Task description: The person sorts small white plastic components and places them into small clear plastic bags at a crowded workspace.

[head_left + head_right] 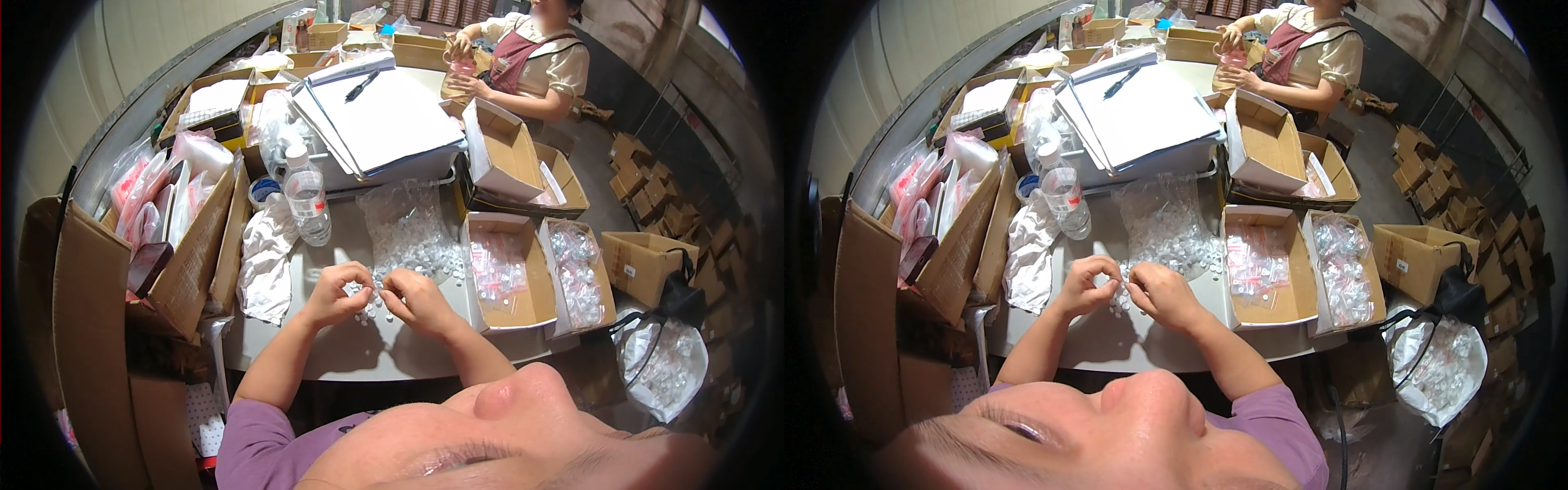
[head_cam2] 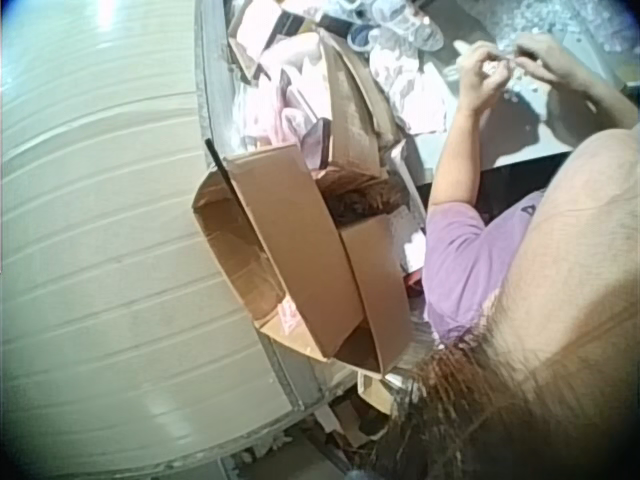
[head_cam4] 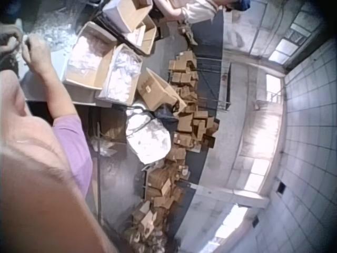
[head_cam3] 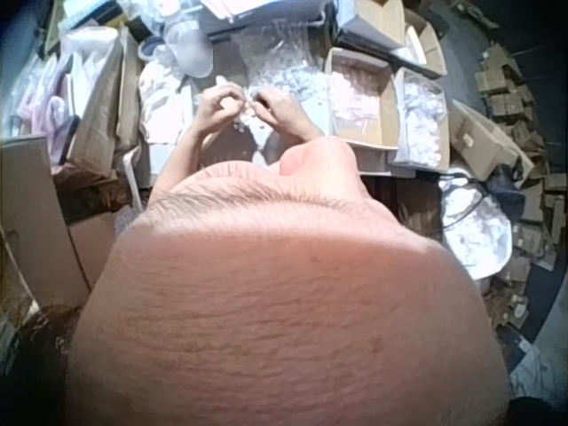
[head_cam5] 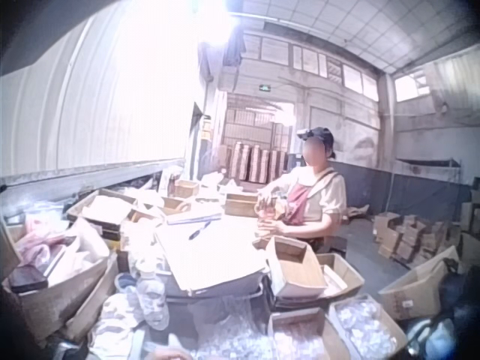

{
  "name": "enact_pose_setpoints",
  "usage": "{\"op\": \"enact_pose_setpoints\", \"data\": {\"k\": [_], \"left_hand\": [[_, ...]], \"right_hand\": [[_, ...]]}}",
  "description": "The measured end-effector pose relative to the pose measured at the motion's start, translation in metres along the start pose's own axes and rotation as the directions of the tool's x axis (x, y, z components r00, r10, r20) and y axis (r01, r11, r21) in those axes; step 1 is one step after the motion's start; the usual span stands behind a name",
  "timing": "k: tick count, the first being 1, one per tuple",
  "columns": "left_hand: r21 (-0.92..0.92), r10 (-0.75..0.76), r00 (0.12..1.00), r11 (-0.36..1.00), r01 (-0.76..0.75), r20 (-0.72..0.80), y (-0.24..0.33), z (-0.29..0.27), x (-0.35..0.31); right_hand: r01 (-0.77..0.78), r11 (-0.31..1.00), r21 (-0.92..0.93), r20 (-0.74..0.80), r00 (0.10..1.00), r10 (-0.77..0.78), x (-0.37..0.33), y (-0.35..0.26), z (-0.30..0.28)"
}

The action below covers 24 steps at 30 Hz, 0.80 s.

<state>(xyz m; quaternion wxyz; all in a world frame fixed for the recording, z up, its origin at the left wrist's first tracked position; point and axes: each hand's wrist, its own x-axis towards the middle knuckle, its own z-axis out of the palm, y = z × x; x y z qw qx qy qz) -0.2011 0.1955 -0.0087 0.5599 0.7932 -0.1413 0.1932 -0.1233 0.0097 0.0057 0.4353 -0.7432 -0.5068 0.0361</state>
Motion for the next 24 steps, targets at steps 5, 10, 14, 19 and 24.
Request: {"op": "enact_pose_setpoints", "data": {"k": [5, 10, 14, 19, 24], "left_hand": [[-0.018, 0.051, 0.992, 0.998, -0.053, -0.117, 0.000, -0.001, 0.000], [-0.416, -0.173, 0.960, 0.907, 0.068, -0.221, -0.015, -0.009, -0.012], [-0.174, -0.111, 0.980, 0.981, 0.082, -0.167, -0.020, -0.002, -0.007], [-0.044, -0.038, 0.992, 0.999, 0.033, -0.119, -0.009, 0.005, 0.004], [-0.155, -0.125, 0.986, 0.982, 0.107, -0.109, -0.018, 0.008, 0.000]], "right_hand": [[0.051, 0.993, -0.103, -0.068, 0.996, -0.058, -0.006, -0.017, -0.014], [-0.139, 0.980, -0.139, -0.377, 0.923, 0.078, -0.046, -0.020, -0.069], [-0.522, 0.813, -0.259, -0.728, 0.659, 0.191, -0.102, -0.001, -0.143], [-0.749, 0.497, -0.439, -0.800, 0.577, 0.163, -0.149, 0.038, -0.194], [-0.659, 0.688, -0.304, -0.410, 0.743, 0.529, -0.100, 0.046, -0.175]]}}
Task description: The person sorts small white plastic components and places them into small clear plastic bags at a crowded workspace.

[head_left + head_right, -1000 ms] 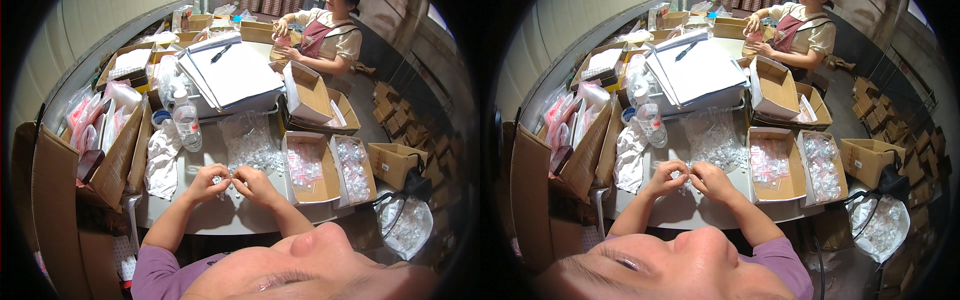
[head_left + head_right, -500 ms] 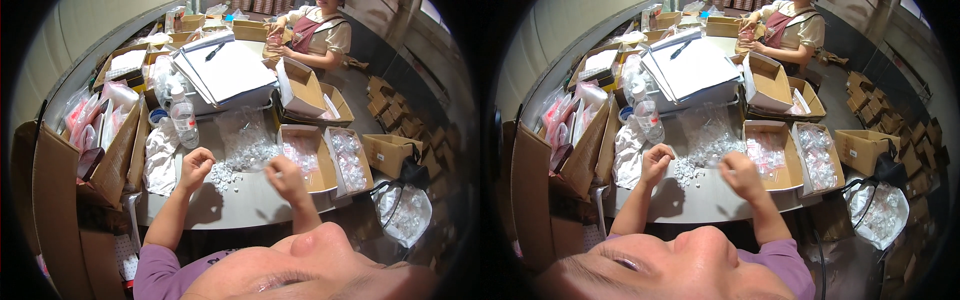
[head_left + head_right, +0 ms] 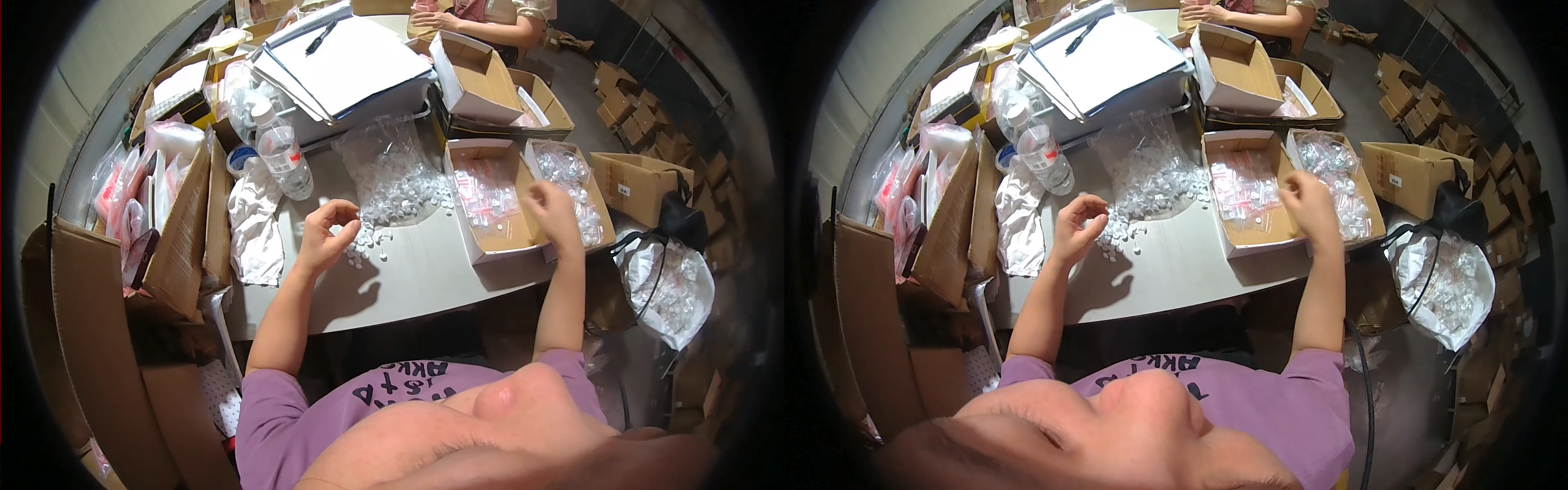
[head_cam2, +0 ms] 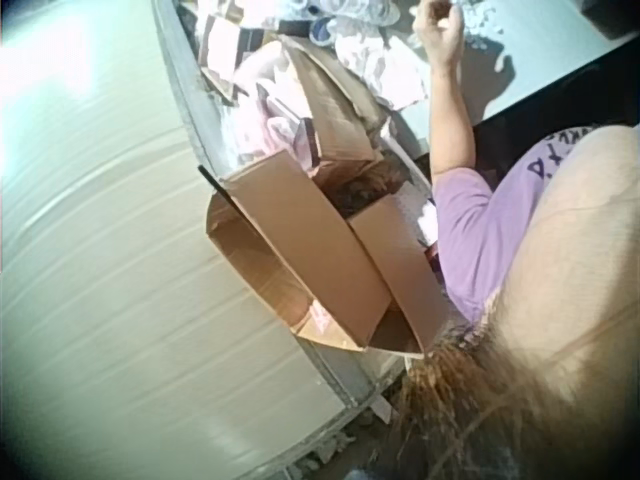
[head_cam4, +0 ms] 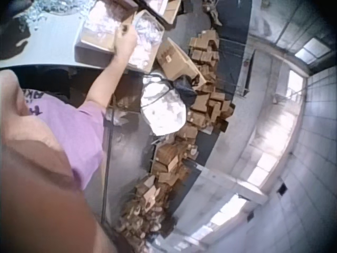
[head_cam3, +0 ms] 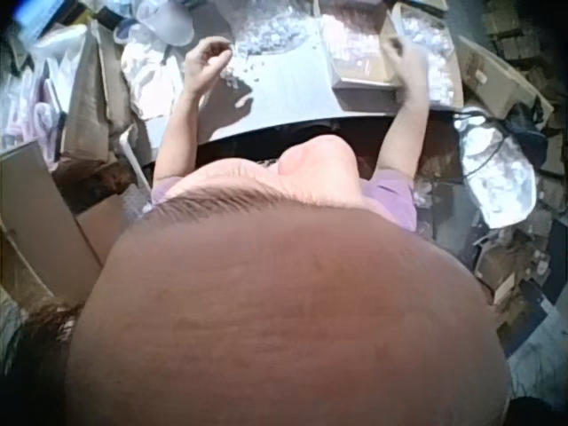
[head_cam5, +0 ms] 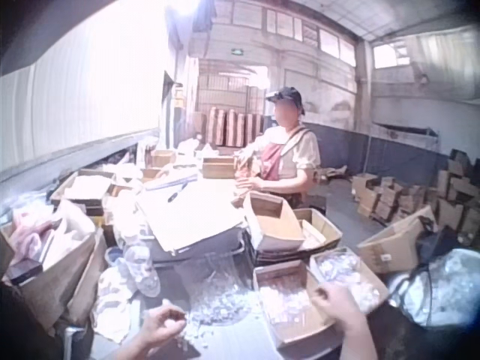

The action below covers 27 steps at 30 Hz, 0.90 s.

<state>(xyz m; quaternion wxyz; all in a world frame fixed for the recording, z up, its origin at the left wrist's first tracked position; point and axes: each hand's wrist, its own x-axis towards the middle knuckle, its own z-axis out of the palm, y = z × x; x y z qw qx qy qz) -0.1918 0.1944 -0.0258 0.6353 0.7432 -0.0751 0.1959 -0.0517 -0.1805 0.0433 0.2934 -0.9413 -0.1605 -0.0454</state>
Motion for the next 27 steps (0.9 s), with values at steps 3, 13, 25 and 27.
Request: {"op": "enact_pose_setpoints", "data": {"k": [3, 13, 25, 27], "left_hand": [[0.016, -0.003, 1.000, 1.000, 0.003, 0.002, 0.001, -0.001, -0.002], [0.070, -0.046, 0.999, 0.997, 0.044, 0.029, 0.002, -0.003, -0.009], [0.140, -0.053, 0.996, 0.989, 0.043, 0.072, 0.007, 0.005, -0.004], [0.044, -0.076, 0.984, 0.997, 0.070, 0.161, 0.009, 0.003, -0.007]], "right_hand": [[0.118, 0.983, -0.143, 0.376, 0.925, -0.056, 0.020, -0.012, 0.022], [0.252, 0.857, -0.449, 0.345, 0.934, -0.094, 0.023, -0.025, 0.060], [0.277, 0.947, -0.165, -0.030, 0.958, -0.286, 0.001, -0.072, 0.040], [0.440, 0.892, -0.103, -0.027, 0.895, -0.444, -0.005, -0.099, 0.055]]}}
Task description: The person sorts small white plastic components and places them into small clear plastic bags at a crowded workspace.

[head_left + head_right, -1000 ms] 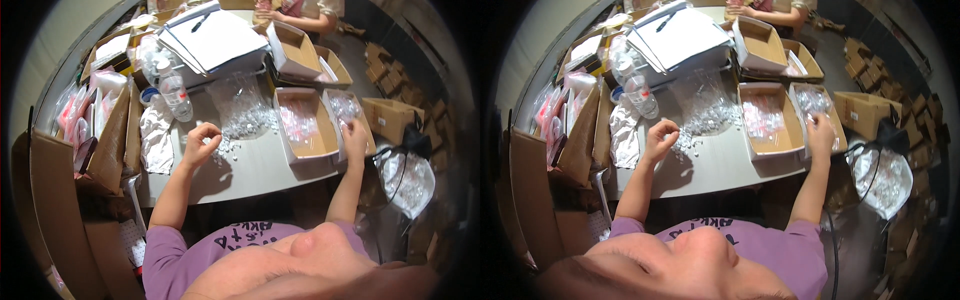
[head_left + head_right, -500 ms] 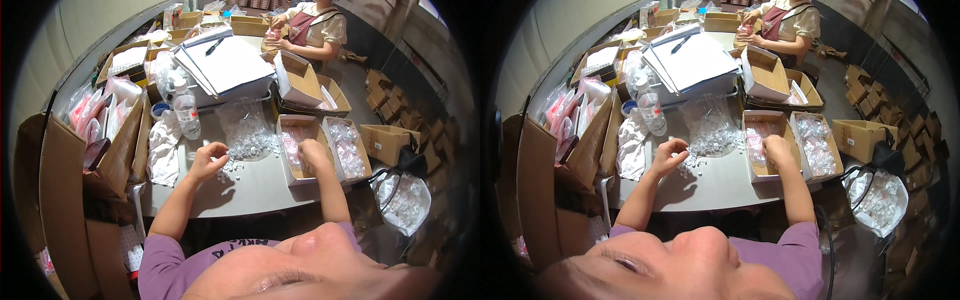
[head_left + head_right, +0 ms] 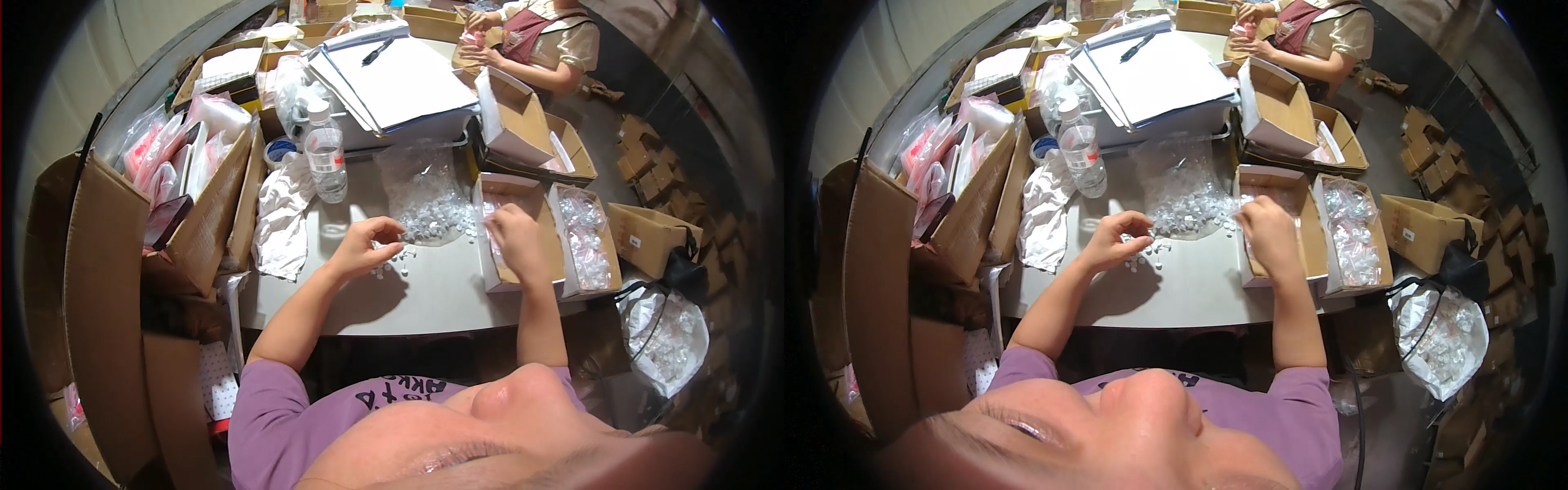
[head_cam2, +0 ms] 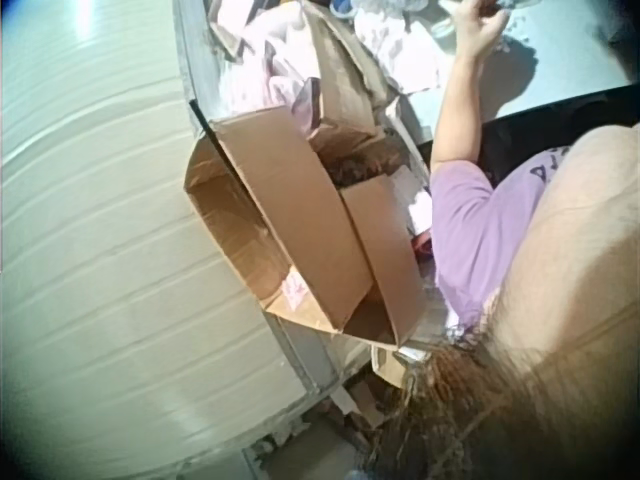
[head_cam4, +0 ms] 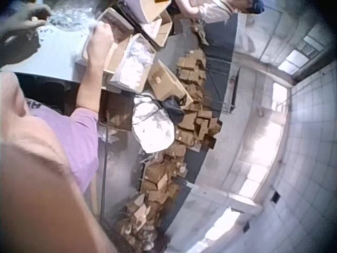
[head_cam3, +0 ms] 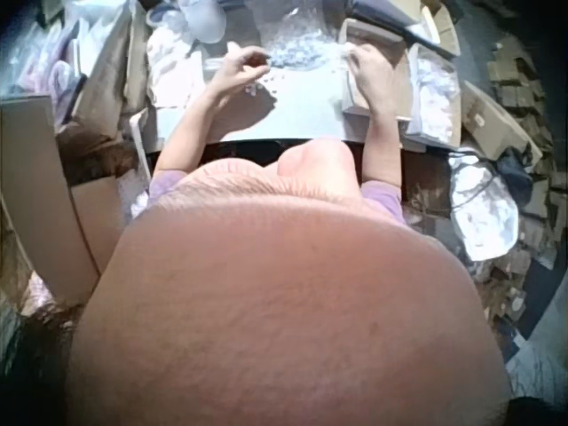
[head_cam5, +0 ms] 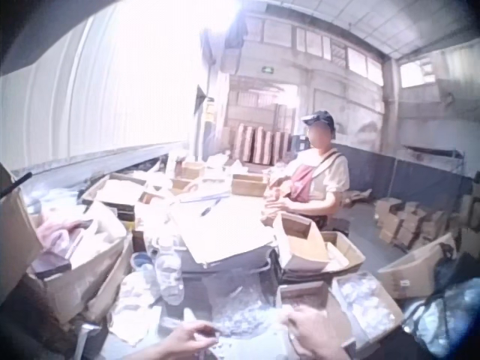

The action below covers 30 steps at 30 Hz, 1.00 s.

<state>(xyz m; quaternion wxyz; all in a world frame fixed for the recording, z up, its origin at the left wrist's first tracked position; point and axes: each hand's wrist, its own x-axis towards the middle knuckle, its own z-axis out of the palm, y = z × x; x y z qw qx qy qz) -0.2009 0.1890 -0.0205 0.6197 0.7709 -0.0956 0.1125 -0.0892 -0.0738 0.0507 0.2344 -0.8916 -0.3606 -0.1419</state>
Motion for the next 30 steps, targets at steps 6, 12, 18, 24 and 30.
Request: {"op": "enact_pose_setpoints", "data": {"k": [6, 12, 18, 24, 30], "left_hand": [[-0.353, -0.039, 0.998, 0.934, 0.056, 0.055, -0.007, 0.011, 0.004], [-0.399, -0.005, 0.998, 0.917, -0.021, -0.065, -0.007, 0.005, 0.003], [-0.336, -0.138, 0.987, 0.936, 0.104, -0.078, -0.009, -0.001, 0.002], [-0.424, -0.217, 0.974, 0.890, 0.169, -0.068, -0.007, -0.004, 0.004], [-0.404, -0.237, 0.962, 0.900, 0.166, -0.132, -0.010, -0.004, 0.000]], "right_hand": [[0.271, 0.934, 0.233, 0.084, 0.951, -0.296, 0.011, -0.066, 0.055], [0.256, 0.917, 0.306, 0.060, 0.956, -0.287, 0.024, -0.070, 0.077], [0.083, 0.694, 0.715, 0.109, 0.968, -0.228, 0.026, -0.060, 0.084], [-0.085, 0.569, 0.818, 0.147, 0.987, -0.063, 0.018, -0.062, 0.099], [-0.155, 0.509, 0.846, 0.176, 0.984, 0.006, 0.017, -0.063, 0.098]]}}
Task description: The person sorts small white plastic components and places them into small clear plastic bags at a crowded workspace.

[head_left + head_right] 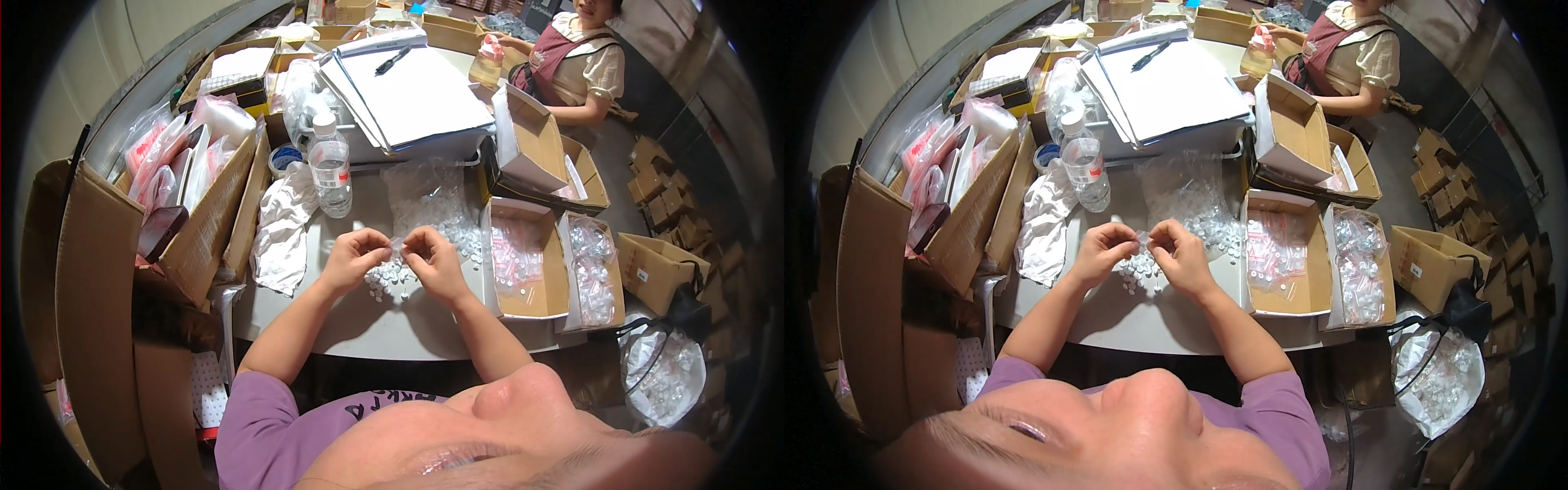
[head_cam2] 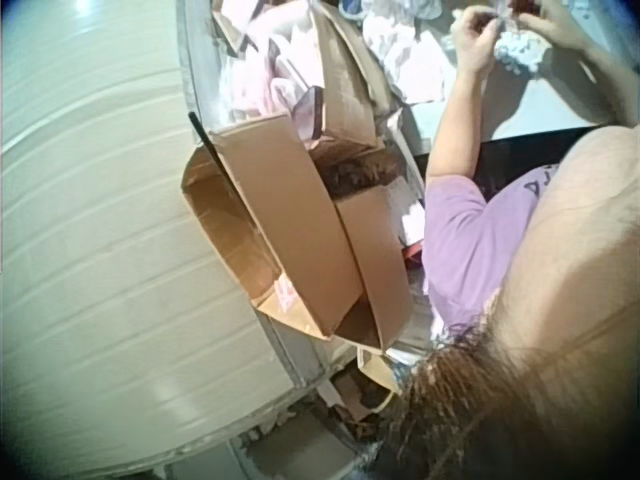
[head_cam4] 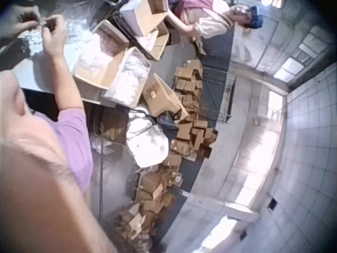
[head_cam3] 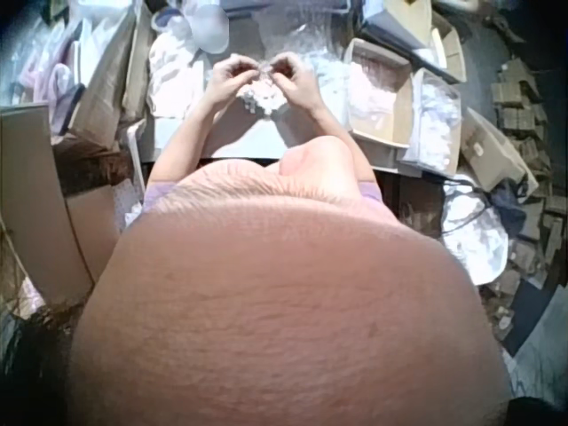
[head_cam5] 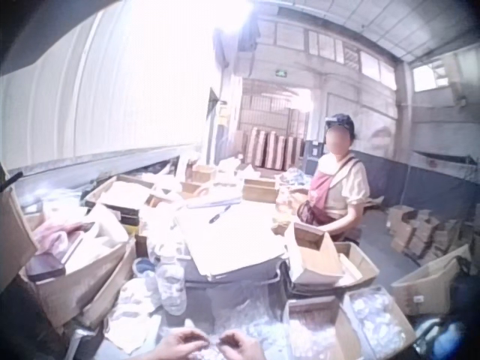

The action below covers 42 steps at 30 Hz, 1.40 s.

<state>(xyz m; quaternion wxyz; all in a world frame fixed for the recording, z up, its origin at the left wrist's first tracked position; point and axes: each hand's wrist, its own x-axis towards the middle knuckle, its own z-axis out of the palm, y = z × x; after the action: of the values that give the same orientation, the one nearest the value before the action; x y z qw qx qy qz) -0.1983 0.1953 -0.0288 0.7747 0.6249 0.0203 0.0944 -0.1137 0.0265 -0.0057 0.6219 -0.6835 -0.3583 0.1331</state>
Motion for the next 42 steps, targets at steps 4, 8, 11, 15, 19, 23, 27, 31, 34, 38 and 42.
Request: {"op": "enact_pose_setpoints", "data": {"k": [4, 8, 11, 15, 19, 23, 27, 31, 34, 38, 42], "left_hand": [[0.103, 0.148, 0.984, 0.985, -0.138, -0.097, -0.003, -0.007, 0.005], [0.076, 0.262, 0.958, 0.964, -0.255, -0.117, 0.001, -0.004, 0.006], [-0.027, 0.183, 0.982, 0.982, -0.185, -0.051, 0.001, -0.009, 0.007], [-0.009, 0.177, 0.957, 0.983, -0.184, -0.230, 0.006, -0.014, 0.009], [0.016, 0.176, 0.965, 0.984, -0.177, -0.192, 0.005, -0.012, 0.009], [0.061, 0.170, 0.969, 0.985, -0.162, -0.180, 0.001, -0.015, 0.009], [0.110, 0.147, 0.977, 0.985, -0.130, -0.157, 0.003, -0.012, 0.002], [0.159, 0.165, 0.969, 0.978, -0.136, -0.185, -0.005, -0.015, 0.006], [0.406, 0.418, 0.893, 0.855, -0.324, -0.167, -0.007, -0.015, 0.011], [0.401, 0.311, 0.918, 0.895, -0.196, -0.245, 0.003, -0.009, 0.008], [0.441, 0.332, 0.920, 0.872, -0.214, -0.210, 0.001, -0.013, 0.006]], "right_hand": [[0.014, 1.000, -0.021, -0.021, 1.000, -0.015, -0.002, -0.002, 0.001], [-0.024, 0.989, -0.147, 0.015, 1.000, 0.027, -0.002, -0.007, -0.001], [0.065, 0.879, -0.472, 0.211, 0.977, 0.041, -0.001, -0.002, -0.003], [0.257, 0.786, -0.562, 0.460, 0.887, 0.038, -0.015, -0.014, 0.005], [0.392, 0.606, -0.692, 0.499, 0.867, 0.009, -0.027, -0.016, 0.018], [0.354, 0.631, -0.691, 0.463, 0.887, 0.010, -0.026, -0.002, 0.023], [0.339, 0.659, -0.671, 0.385, 0.919, -0.081, -0.029, 0.009, 0.031], [0.371, 0.624, -0.688, 0.340, 0.924, -0.175, -0.027, 0.011, 0.036], [0.396, 0.574, -0.717, 0.311, 0.918, -0.245, -0.024, 0.017, 0.038], [0.391, 0.567, -0.725, 0.301, 0.920, -0.250, -0.021, 0.023, 0.034], [0.371, 0.611, -0.700, 0.288, 0.929, -0.234, -0.020, 0.023, 0.033]]}}
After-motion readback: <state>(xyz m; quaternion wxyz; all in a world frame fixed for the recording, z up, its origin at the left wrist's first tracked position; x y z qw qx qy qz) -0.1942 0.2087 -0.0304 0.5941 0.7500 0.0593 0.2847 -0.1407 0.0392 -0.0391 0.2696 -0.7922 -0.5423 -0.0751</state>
